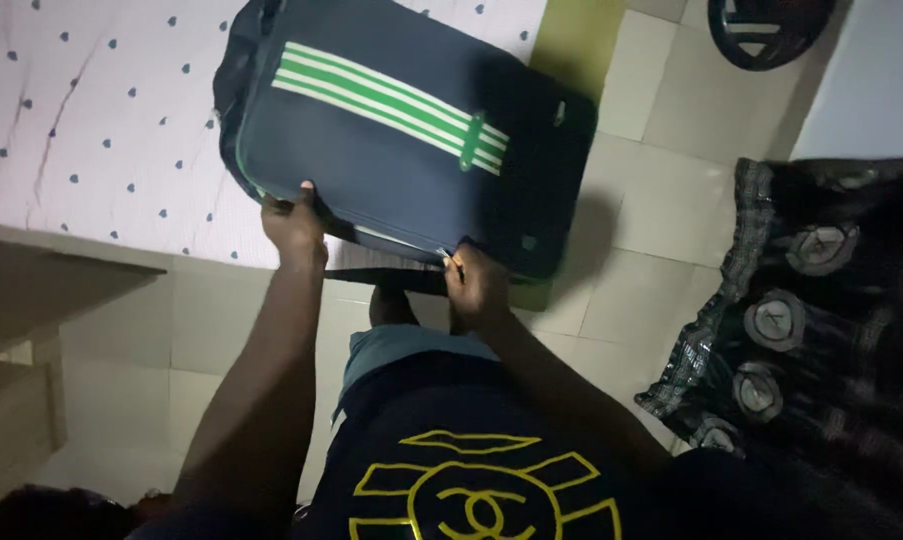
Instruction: The person unpacks a suitcase on a bed, removing folded clothes and documents one by one. They place the items on a nearby wooden shelf, then close the suitcase and briefly open a front compartment to remove more documents before closing it again.
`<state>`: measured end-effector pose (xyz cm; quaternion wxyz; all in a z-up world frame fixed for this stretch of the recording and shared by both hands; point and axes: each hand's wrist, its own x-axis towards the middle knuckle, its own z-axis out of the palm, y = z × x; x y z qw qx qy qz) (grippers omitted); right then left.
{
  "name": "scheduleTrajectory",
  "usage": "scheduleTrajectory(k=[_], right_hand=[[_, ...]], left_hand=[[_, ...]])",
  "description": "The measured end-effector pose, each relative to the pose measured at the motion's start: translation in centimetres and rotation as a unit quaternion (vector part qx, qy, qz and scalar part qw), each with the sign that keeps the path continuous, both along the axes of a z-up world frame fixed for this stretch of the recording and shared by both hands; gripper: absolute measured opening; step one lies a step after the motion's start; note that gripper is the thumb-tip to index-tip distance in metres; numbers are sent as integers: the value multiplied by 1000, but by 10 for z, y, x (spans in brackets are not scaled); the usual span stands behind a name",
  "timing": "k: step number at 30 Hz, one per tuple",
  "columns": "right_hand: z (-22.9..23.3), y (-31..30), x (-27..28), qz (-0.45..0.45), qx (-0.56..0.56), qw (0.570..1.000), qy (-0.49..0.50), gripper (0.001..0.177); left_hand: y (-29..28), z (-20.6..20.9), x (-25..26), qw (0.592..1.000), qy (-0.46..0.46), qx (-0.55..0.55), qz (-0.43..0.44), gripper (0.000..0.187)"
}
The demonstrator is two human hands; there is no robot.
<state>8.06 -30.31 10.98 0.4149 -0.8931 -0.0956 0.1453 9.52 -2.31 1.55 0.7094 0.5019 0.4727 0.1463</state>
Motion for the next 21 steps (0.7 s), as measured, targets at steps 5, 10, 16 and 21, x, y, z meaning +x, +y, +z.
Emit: scheduleTrajectory(k=[5,10,16,21], right_hand=[[-41,-57,-13,22,-85,996,-25,12],[-33,-79,3,-1,-146,989,5,19],[-81,-84,-3,73,-60,995,-28,21],[-52,-74,9,93,-23,989,-109,30]], left_hand=[[-2,18,6,999,46,-8,0,38],[-3,-12,-21,999,-13,11,-45,37],[-75,36,-46,974,211,23,-81,57],[-154,-17,-60,903,190,-265,-279,50]])
